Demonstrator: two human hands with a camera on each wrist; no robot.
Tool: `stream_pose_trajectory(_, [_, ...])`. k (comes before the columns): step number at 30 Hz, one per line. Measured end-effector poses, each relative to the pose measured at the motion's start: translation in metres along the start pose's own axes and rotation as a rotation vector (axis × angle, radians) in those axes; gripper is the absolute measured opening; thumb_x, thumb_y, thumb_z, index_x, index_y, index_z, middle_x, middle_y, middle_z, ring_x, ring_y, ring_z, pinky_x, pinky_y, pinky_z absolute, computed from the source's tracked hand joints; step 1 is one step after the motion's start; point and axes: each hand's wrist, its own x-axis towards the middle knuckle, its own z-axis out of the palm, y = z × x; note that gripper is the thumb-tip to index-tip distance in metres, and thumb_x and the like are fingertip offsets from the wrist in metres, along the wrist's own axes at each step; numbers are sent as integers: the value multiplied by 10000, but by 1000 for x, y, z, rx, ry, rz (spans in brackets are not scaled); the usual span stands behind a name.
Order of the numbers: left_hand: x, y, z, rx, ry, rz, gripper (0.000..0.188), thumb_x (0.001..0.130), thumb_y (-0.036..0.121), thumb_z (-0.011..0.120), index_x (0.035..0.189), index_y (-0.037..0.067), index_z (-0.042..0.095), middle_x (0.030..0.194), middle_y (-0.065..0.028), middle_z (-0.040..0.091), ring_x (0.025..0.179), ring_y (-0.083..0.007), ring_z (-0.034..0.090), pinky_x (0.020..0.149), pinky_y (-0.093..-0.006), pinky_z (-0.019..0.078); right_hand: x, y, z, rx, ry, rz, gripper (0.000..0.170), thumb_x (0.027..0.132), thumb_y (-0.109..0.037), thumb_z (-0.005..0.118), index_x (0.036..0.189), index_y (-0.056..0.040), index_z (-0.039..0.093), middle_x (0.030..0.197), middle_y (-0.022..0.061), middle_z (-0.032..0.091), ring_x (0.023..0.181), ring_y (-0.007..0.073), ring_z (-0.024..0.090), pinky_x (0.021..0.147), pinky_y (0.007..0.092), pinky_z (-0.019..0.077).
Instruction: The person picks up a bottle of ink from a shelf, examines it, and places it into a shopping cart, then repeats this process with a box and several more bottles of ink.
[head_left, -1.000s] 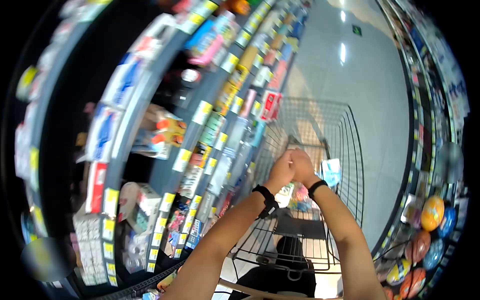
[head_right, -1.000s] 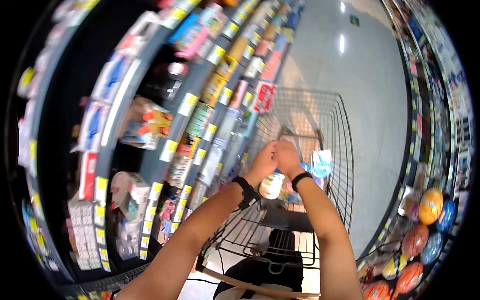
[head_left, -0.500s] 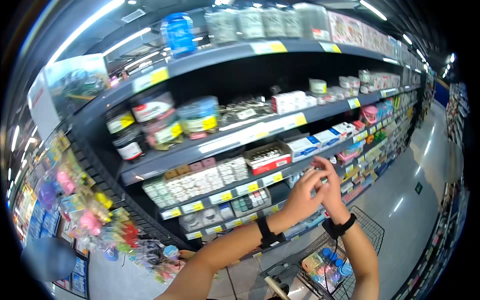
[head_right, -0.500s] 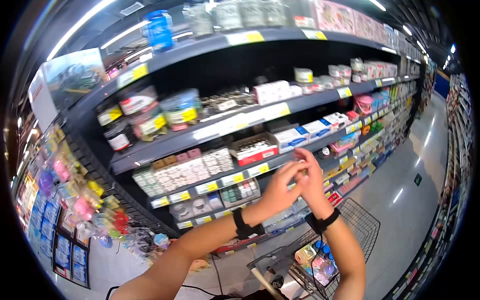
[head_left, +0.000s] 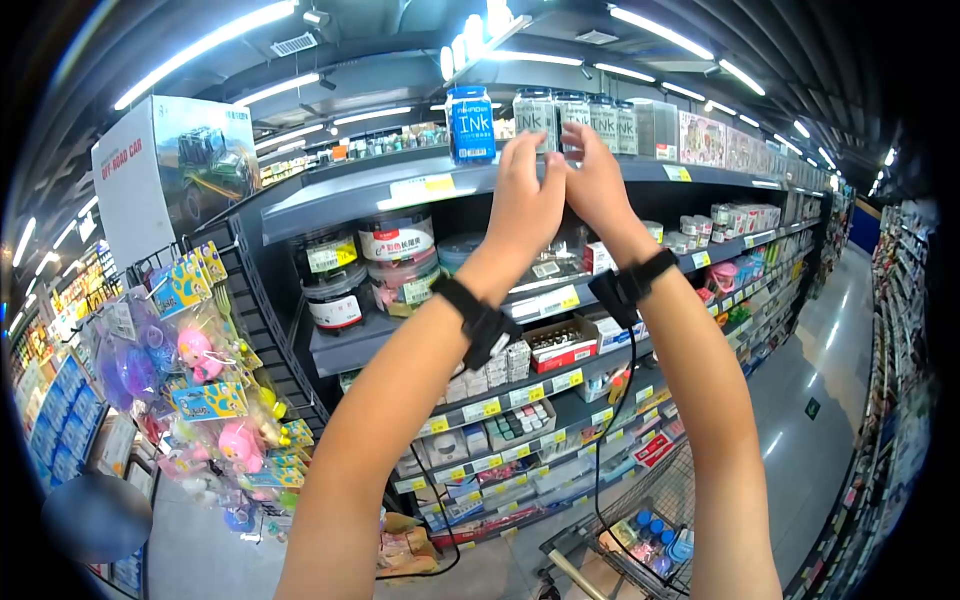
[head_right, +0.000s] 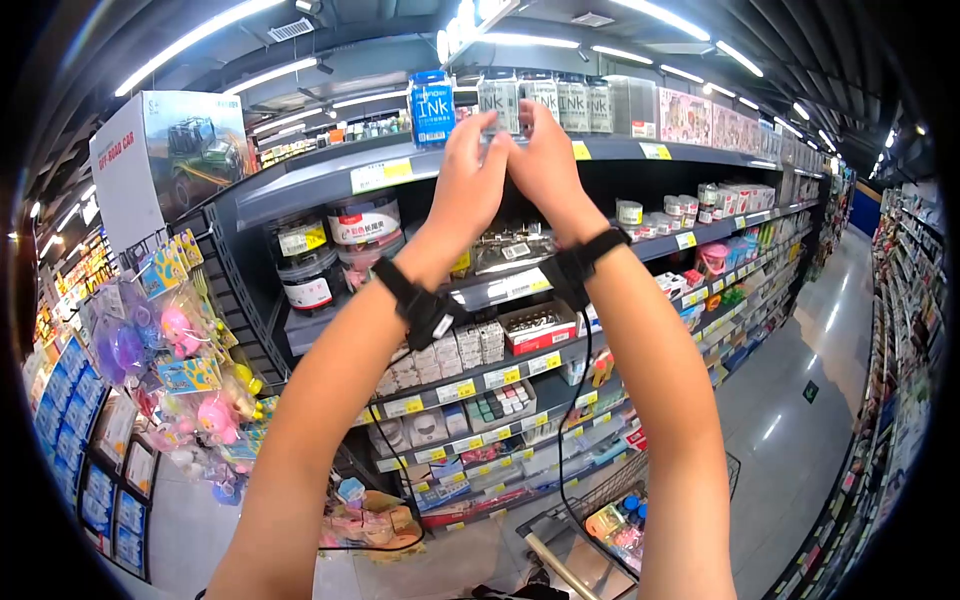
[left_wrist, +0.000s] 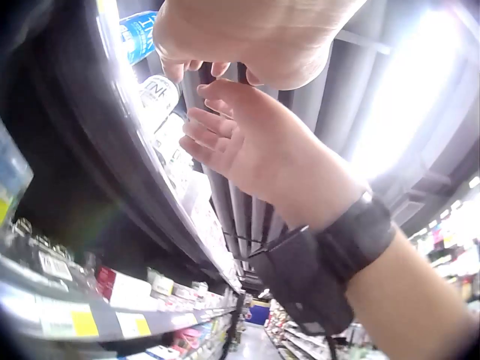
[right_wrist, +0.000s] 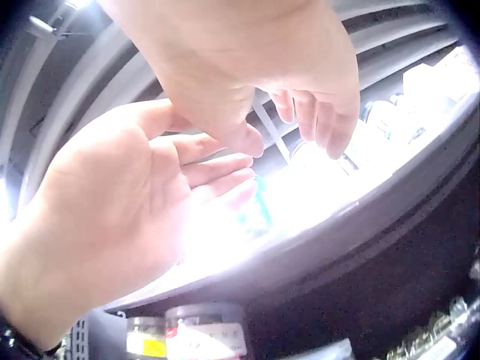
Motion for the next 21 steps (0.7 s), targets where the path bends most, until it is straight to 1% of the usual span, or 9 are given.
stream_pose_trajectory(3, [45, -26, 23, 181, 60, 20, 573, 986, 281, 623, 1385, -106, 485, 1413, -304, 514, 1353, -415, 488, 1155, -433, 376, 41, 25, 18, -119, 28, -42, 514, 920, -248, 675, 1313, 63, 560, 1146, 282, 695, 1070, 420, 681, 937, 469, 532])
stream_pose_trajectory(5, [67, -35, 31, 173, 72, -56, 691, 956, 317, 651, 1432, -126, 419, 1452, -344, 466, 1398, -442, 431, 1185, -451, 332, 61, 37, 23, -205, 43, -54, 475, 937, -268, 644, 1261, 73, 574, 1090, 295, 702, 1045, 454, 675, 918, 505, 528])
stream_pose_trajectory(6, [78, -36, 36, 164, 75, -90, 752, 941, 335, 665, 1455, -136, 386, 1472, -363, 442, 1421, -456, 402, 1201, -460, 309, 63, 32, 23, -206, 60, -11, 426, 954, -296, 610, 1180, 65, 588, 1042, 298, 703, 1011, 467, 675, 888, 535, 525])
stream_pose_trajectory(8, [92, -41, 42, 219, 40, -214, 942, 902, 403, 674, 1538, -136, 236, 1514, -386, 375, 1461, -459, 342, 1217, -459, 285, 65, 33, 23, -301, 37, -2, 392, 952, -296, 603, 1133, 51, 590, 1020, 285, 708, 993, 452, 686, 874, 535, 531])
stream_pose_trajectory(10, [95, -39, 46, 267, -39, -385, 1021, 874, 434, 665, 1555, -138, 162, 1537, -442, 280, 1487, -504, 275, 1233, -488, 246, 65, 32, 22, -385, 12, 54, 355, 938, -289, 617, 1100, 26, 595, 1014, 263, 716, 979, 434, 697, 855, 523, 544])
stream_pose_trajectory(13, [98, -50, 50, 19, -133, -598, 1078, 867, 469, 646, 1558, -156, 104, 1537, -464, 258, 1501, -514, 246, 1240, -466, 241, 63, 32, 21, -485, -78, 113, 311, 927, -279, 620, 1062, 1, 600, 1026, 231, 718, 969, 423, 703, 844, 513, 552])
stream_pose_trajectory(16, [100, -54, 46, 156, -143, -550, 1083, 874, 462, 630, 1547, -182, 77, 1539, -468, 258, 1502, -525, 239, 1241, -448, 249, 65, 40, 26, -474, 7, 76, 300, 928, -284, 618, 1035, -3, 606, 1017, 221, 712, 964, 420, 703, 849, 511, 550])
stream_pose_trajectory(20, [100, -63, 39, 151, -120, -463, 1012, 867, 404, 647, 1521, -204, 171, 1512, -463, 318, 1485, -521, 279, 1235, -458, 259, 63, 31, 22, -388, 55, 40, 348, 869, -241, 696, 1124, -11, 641, 1093, 219, 681, 1010, 417, 679, 870, 491, 545])
stream_pose_trajectory(21, [102, -66, 38, 126, -112, -429, 942, 871, 337, 658, 1508, -201, 219, 1467, -450, 388, 1447, -517, 339, 1214, -462, 296, 63, 31, 23, -351, 106, -35, 385, 853, -233, 712, 1163, -17, 637, 1114, 214, 669, 1030, 413, 667, 882, 487, 539])
